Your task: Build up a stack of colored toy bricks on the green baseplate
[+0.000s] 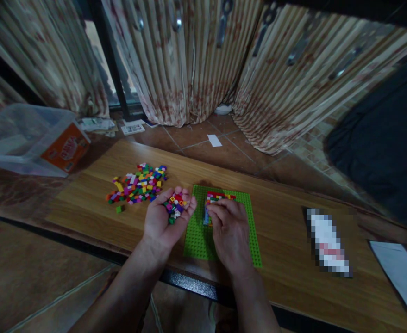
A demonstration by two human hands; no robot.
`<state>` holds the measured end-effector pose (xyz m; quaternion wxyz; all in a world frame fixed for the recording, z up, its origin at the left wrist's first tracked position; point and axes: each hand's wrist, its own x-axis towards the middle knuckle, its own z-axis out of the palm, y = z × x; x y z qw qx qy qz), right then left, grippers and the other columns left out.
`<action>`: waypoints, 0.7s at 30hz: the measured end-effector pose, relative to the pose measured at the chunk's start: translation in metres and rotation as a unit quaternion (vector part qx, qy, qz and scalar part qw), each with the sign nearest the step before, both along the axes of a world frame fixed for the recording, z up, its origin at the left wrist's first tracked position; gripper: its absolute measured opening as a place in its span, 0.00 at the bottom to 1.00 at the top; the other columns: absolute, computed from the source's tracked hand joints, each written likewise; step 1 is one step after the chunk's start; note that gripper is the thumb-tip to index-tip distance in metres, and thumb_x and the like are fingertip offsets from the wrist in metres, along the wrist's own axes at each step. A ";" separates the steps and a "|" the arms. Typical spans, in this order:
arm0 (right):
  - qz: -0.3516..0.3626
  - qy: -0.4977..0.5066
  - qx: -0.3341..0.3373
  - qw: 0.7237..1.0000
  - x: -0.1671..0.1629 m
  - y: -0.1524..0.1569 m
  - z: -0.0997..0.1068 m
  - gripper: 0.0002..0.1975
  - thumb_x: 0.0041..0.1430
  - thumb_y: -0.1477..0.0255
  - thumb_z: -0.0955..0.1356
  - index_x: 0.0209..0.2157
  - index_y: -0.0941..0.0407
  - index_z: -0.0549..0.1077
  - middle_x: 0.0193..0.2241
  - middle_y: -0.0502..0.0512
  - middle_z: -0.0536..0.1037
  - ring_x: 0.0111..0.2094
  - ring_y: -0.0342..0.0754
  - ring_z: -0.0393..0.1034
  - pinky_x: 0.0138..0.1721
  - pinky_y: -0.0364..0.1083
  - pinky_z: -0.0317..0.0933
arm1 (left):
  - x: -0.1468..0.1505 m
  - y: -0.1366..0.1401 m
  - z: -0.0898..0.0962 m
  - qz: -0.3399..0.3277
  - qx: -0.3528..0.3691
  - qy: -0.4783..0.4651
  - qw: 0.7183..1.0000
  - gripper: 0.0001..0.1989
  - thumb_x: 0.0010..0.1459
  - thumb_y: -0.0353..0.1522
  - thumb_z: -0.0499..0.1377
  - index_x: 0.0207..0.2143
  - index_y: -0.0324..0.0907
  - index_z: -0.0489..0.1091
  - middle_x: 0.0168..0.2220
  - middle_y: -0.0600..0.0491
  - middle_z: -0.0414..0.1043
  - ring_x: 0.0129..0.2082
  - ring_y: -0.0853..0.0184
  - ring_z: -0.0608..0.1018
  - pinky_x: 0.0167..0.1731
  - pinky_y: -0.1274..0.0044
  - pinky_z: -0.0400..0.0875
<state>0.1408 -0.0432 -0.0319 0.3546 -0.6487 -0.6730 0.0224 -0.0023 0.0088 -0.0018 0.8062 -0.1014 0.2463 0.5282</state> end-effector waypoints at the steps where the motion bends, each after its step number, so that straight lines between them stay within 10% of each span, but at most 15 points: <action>1: 0.000 0.005 0.002 1.000 -0.001 0.000 0.000 0.10 0.63 0.67 0.65 0.36 0.52 0.79 0.39 0.56 0.76 0.43 0.52 0.67 0.46 0.54 0.62 | 0.000 0.000 0.000 0.000 -0.001 0.000 1.000 0.13 0.59 0.28 0.52 0.23 0.36 0.70 0.24 0.51 0.71 0.23 0.73 0.72 0.35 0.75 0.72; 21: -0.052 0.087 0.011 0.995 -0.003 0.000 -0.004 0.06 0.56 0.71 0.68 0.29 0.54 0.77 0.36 0.55 0.77 0.42 0.52 0.69 0.46 0.53 0.62 | -0.001 0.001 0.001 0.012 -0.015 -0.001 1.000 0.13 0.58 0.27 0.52 0.23 0.35 0.70 0.24 0.51 0.71 0.22 0.74 0.71 0.35 0.75 0.71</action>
